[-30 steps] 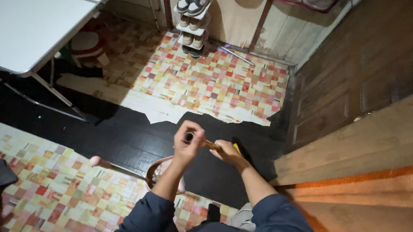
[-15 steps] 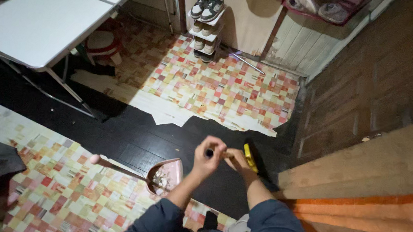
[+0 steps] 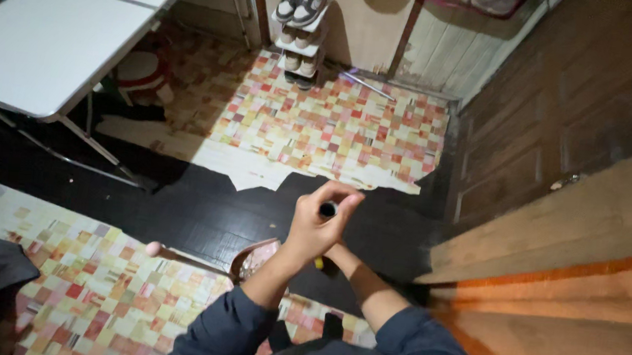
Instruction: The person sweeps debris from a tiled and dark floor into a dustpan by hand using a small broom, and then sweeps the area again with a larger broom.
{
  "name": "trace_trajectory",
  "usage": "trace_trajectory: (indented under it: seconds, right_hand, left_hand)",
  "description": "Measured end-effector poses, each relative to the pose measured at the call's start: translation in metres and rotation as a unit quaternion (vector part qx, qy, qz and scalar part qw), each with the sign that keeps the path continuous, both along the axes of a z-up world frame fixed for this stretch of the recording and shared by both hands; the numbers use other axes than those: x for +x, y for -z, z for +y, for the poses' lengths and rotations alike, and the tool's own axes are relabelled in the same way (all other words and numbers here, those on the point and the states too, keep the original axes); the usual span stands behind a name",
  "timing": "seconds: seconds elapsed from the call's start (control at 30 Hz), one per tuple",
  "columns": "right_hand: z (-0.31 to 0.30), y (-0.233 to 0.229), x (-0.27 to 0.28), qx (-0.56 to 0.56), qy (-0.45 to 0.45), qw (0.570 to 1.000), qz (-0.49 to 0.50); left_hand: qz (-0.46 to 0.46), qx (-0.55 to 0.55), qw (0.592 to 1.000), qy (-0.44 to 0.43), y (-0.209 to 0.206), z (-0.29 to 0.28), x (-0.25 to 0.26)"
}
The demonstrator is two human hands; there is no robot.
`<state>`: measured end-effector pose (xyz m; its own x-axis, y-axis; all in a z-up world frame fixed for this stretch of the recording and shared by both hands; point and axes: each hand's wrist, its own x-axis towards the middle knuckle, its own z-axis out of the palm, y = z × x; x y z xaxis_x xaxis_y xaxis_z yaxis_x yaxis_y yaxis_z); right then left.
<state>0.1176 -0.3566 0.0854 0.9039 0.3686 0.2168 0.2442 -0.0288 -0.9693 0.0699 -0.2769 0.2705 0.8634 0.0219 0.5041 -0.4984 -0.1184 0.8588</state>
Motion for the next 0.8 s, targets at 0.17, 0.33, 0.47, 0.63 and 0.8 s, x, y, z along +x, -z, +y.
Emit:
trace_trajectory:
  seconds: [0.17,0.33,0.47,0.63,0.8]
  right_hand:
    - [0.023,-0.049,-0.007,0.031,0.102,0.985,-0.138]
    - [0.003,0.002,0.016,-0.188,0.061,0.968,-0.155]
    - [-0.047,0.066,0.031,-0.294,0.085,0.946,-0.111]
    - [-0.115,0.128,0.015,-0.252,0.072,0.953,-0.153]
    - [-0.143,0.151,-0.021,-0.218,0.001,0.972,0.087]
  left_hand:
    - [0.035,-0.055,0.987,0.146,-0.055,0.036,-0.014]
    - [0.016,-0.097,0.988,0.120,-0.026,0.064,-0.016]
    - [0.050,-0.171,0.983,0.036,0.053,0.062,-0.014]
    - [0.067,-0.083,0.994,0.002,0.154,0.010,-0.032]
    - [0.112,-0.051,0.985,0.124,0.190,-0.015,-0.048]
